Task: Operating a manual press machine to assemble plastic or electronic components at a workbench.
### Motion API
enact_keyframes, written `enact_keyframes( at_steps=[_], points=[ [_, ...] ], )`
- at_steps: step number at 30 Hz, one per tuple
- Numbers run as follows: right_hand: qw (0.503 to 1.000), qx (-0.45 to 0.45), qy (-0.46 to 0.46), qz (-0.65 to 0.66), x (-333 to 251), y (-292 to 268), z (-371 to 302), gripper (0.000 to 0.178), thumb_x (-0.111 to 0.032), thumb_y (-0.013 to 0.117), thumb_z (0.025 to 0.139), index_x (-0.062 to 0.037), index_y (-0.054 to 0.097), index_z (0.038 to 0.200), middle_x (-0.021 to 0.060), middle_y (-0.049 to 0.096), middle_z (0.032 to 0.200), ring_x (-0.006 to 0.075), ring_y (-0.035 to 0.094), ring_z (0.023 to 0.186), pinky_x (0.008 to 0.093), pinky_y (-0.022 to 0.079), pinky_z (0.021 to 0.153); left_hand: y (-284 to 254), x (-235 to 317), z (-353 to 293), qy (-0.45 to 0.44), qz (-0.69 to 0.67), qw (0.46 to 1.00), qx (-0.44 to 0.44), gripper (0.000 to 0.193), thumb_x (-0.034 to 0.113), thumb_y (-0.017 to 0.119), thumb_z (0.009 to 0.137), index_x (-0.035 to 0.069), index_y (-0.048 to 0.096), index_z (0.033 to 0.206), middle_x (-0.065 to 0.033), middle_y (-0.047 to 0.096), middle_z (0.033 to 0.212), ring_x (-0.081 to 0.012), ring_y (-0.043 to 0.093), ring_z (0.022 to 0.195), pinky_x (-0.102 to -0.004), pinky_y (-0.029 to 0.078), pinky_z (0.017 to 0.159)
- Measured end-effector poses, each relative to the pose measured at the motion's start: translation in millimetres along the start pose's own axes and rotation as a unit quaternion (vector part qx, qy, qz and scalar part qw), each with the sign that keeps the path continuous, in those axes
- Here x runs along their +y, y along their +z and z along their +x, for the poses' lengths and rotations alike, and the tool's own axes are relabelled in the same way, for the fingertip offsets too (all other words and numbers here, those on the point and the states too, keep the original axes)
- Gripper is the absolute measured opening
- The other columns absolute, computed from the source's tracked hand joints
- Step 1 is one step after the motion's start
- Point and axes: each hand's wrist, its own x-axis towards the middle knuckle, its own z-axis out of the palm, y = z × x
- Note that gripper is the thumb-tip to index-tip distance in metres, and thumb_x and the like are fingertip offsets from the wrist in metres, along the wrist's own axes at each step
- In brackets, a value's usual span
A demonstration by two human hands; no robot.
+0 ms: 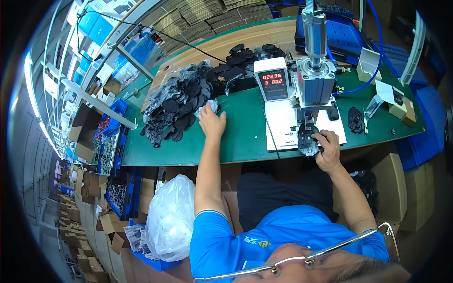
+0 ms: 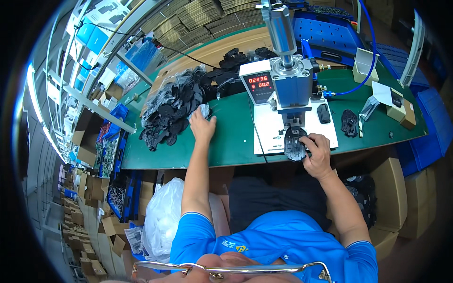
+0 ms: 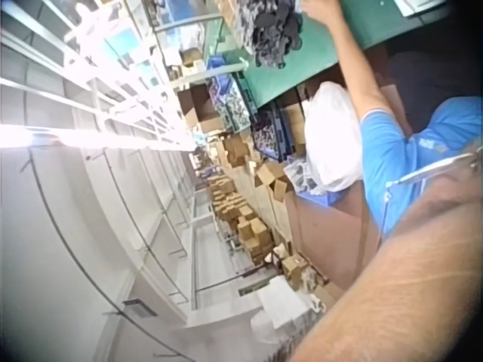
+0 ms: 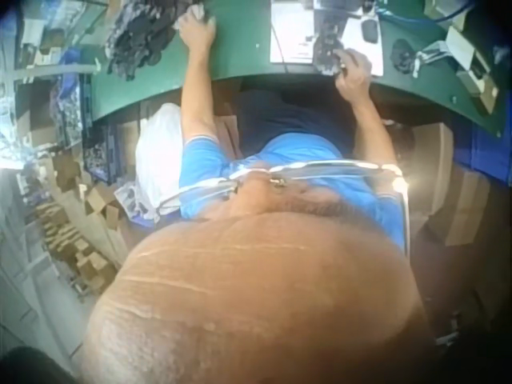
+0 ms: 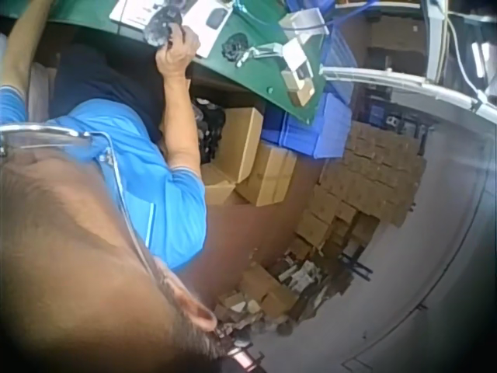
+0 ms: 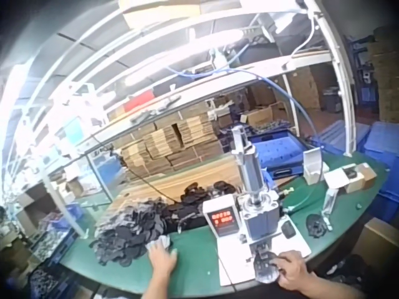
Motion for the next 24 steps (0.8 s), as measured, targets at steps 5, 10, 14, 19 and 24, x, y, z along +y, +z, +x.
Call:
enact_keyframes(
  at_steps=[5, 10, 14, 19, 24],
  points=[
    [1.0, 0.0, -0.001, -0.007, 1, 1, -1, 0.044, -0.005, 0.078, 0.078, -0.0065, 0.08, 0.123, 0.0138, 0.07, 0.118, 0.0371, 0.068, 0.11, 0.0482, 0.05, 0.1, 27, -21, 16, -0.061, 0.022, 0.998, 0.004, 0.06, 0.034, 0.089, 0.096, 0.004, 0.068, 0.144, -0.0228, 0.069, 0.144, -0.0465, 0.061, 0.138, -0.0571, 0.052, 0.115],
    [1.0, -0.001, -0.001, 0.0, -1, 2, 1, 0.046, -0.006, 0.077, 0.077, -0.0065, 0.08, 0.123, 0.0139, 0.07, 0.118, 0.0378, 0.067, 0.111, 0.0486, 0.05, 0.1, 41, -38, 12, -0.019, 0.046, 0.999, -0.015, 0.029, 0.029, 0.08, 0.104, 0.004, 0.072, 0.117, -0.0154, 0.073, 0.123, -0.0421, 0.066, 0.128, -0.0564, 0.055, 0.106],
    [1.0, 0.0, 0.002, -0.004, 2, 0, -1, 0.046, -0.006, 0.076, 0.077, -0.0066, 0.08, 0.124, 0.0139, 0.07, 0.118, 0.038, 0.067, 0.111, 0.0487, 0.05, 0.1, 38, -29, 13, -0.032, 0.011, 0.999, 0.019, 0.029, 0.03, 0.077, 0.106, 0.004, 0.071, 0.118, -0.0158, 0.073, 0.124, -0.0435, 0.067, 0.126, -0.0565, 0.056, 0.103],
    [1.0, -0.006, 0.004, -0.006, 2, -1, -2, 0.048, -0.003, 0.076, 0.076, -0.0067, 0.081, 0.123, 0.0138, 0.07, 0.12, 0.0379, 0.067, 0.112, 0.0488, 0.05, 0.101, 28, -12, 26, -0.042, 0.063, 0.993, 0.086, 0.044, 0.041, 0.081, 0.103, 0.004, 0.07, 0.125, -0.0179, 0.074, 0.128, -0.0449, 0.069, 0.127, -0.0545, 0.057, 0.107],
    [1.0, 0.0, 0.004, -0.007, -2, -3, -2, 0.047, -0.002, 0.076, 0.076, -0.0076, 0.081, 0.123, 0.0137, 0.07, 0.12, 0.0378, 0.067, 0.112, 0.0485, 0.05, 0.102, 22, -1, 54, -0.074, 0.156, 0.982, -0.07, 0.057, 0.05, 0.079, 0.102, 0.002, 0.067, 0.131, -0.0222, 0.074, 0.131, -0.0457, 0.076, 0.121, -0.055, 0.063, 0.101]
  ],
)
